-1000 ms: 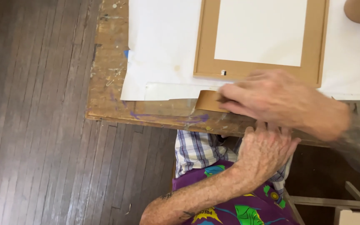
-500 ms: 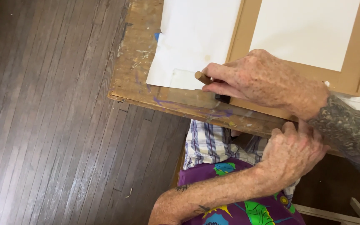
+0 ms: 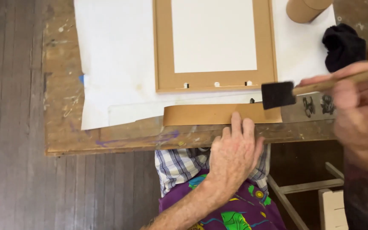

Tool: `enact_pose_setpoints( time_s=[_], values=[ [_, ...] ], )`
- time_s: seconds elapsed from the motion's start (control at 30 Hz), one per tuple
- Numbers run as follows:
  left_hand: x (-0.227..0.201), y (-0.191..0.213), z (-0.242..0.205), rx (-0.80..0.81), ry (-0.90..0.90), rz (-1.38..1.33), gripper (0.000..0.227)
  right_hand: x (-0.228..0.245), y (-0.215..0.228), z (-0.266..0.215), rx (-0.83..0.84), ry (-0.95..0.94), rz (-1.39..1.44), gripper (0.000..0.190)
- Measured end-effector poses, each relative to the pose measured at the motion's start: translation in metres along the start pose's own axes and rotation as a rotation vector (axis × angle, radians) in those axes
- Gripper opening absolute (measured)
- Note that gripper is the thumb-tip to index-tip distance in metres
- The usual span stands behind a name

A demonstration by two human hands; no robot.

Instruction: The person is finishing the back of a picture frame by applying brown paper tape to the edges, smoothing it down with a cloth, trimming the excess tape with a utility knife, and then using a power drill.

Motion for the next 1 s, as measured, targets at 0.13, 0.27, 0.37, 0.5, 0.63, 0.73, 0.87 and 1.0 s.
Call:
enact_pose_setpoints(
  time_s=[0.13,0.27,0.37,0.5,0.63,0.73,0.87,1.0],
  values=[
    [0.003,-0.003,0.000,0.022,-0.022,0.010,0.032,-0.009,-0.026,-0.028,-0.072,-0.125,0.091,0.007],
    [0.002,-0.002,0.002,0.035,-0.024,-0.011,0.031,-0.017,-0.020,-0.047,-0.125,-0.287,0.056,0.005],
    [0.000,0.000,0.002,0.002,-0.028,0.025,0.033,-0.045,0.018,-0.068,-0.099,-0.279,-0.042,0.006],
    [0.000,0.001,0.002,-0.011,-0.032,0.016,0.034,-0.045,0.036,-0.075,-0.124,-0.135,-0.090,0.005],
    [-0.001,0.001,0.004,0.052,-0.023,0.014,0.031,-0.018,0.009,-0.063,-0.180,-0.082,0.011,0.007],
    [-0.002,0.002,0.005,0.065,-0.019,0.015,0.032,-0.027,0.000,-0.064,-0.109,-0.177,0.045,0.010],
    [-0.002,0.005,0.006,0.048,0.004,0.028,0.035,-0.038,0.044,-0.080,-0.159,-0.307,-0.131,0.013],
    [0.003,0.002,0.009,0.066,0.003,-0.046,0.033,-0.040,0.100,-0.092,-0.133,-0.305,-0.212,0.013]
  ],
)
Point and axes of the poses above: each hand's wrist, its own z-axis towards the middle knuckle, its own y-axis out of the back of the hand, x = y × z, the point moved 5 cm from there along z, towards the middle knuckle, and after that the axes turned 3 degrees about y, right-handed, at the moved point
